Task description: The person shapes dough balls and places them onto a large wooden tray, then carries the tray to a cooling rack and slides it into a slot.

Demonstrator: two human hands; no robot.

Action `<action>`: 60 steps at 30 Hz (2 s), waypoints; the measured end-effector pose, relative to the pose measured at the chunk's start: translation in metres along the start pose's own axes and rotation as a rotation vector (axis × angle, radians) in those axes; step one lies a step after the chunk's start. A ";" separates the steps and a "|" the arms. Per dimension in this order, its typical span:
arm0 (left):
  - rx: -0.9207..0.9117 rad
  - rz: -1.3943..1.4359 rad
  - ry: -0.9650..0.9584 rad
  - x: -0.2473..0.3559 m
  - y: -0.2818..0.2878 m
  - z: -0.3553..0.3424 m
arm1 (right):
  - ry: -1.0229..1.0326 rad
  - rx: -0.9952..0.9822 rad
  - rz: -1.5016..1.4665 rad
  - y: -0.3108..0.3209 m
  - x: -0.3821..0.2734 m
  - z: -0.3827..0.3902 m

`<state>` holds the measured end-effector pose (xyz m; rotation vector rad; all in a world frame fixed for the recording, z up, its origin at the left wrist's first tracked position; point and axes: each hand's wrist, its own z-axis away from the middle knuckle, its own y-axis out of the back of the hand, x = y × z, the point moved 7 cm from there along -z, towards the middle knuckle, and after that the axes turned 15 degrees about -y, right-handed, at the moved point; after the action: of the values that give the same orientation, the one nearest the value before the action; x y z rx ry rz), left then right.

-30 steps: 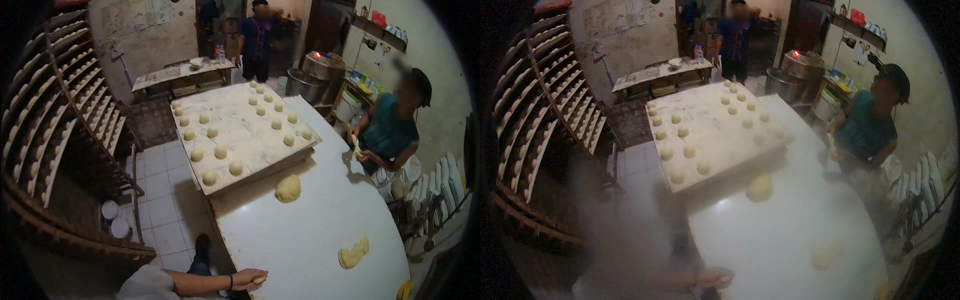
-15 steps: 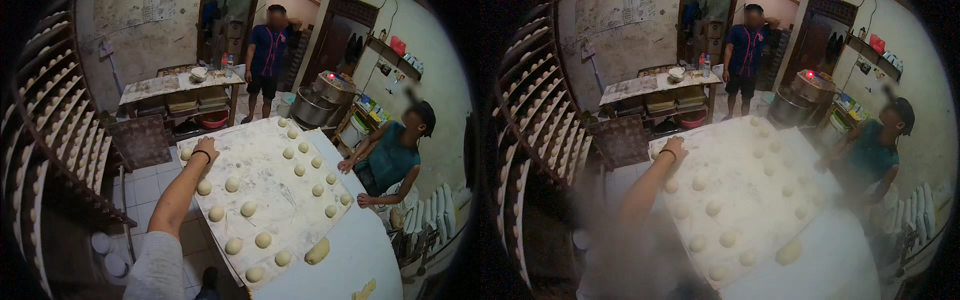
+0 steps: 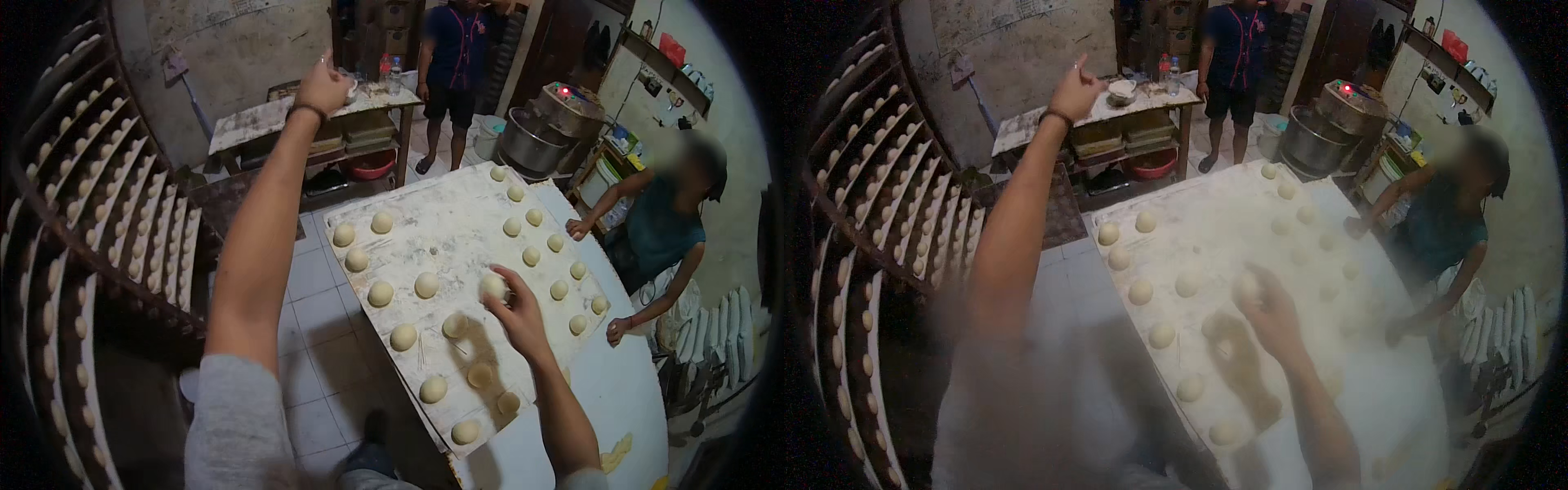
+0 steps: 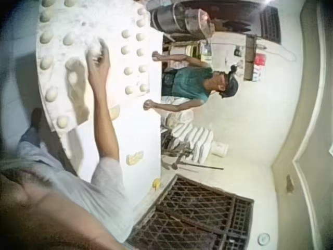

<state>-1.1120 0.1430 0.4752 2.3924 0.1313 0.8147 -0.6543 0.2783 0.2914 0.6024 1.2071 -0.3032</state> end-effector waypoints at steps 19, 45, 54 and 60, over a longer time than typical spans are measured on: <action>-0.712 0.428 1.271 -0.019 -0.112 0.997 | -0.159 0.570 0.079 0.235 0.193 0.331; -1.208 0.554 1.061 0.487 -0.134 1.108 | -0.378 0.805 1.066 0.474 0.557 0.592; -1.004 1.442 1.280 0.708 -0.248 1.045 | -0.390 0.518 -0.185 0.234 0.465 0.735; -1.422 0.870 0.224 0.689 -0.268 1.033 | -0.483 0.529 -0.567 0.201 0.541 0.798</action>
<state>0.0718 0.0206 0.0308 0.9109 -1.0878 1.0046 0.2578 0.0252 0.0200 0.5787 0.7983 -1.2044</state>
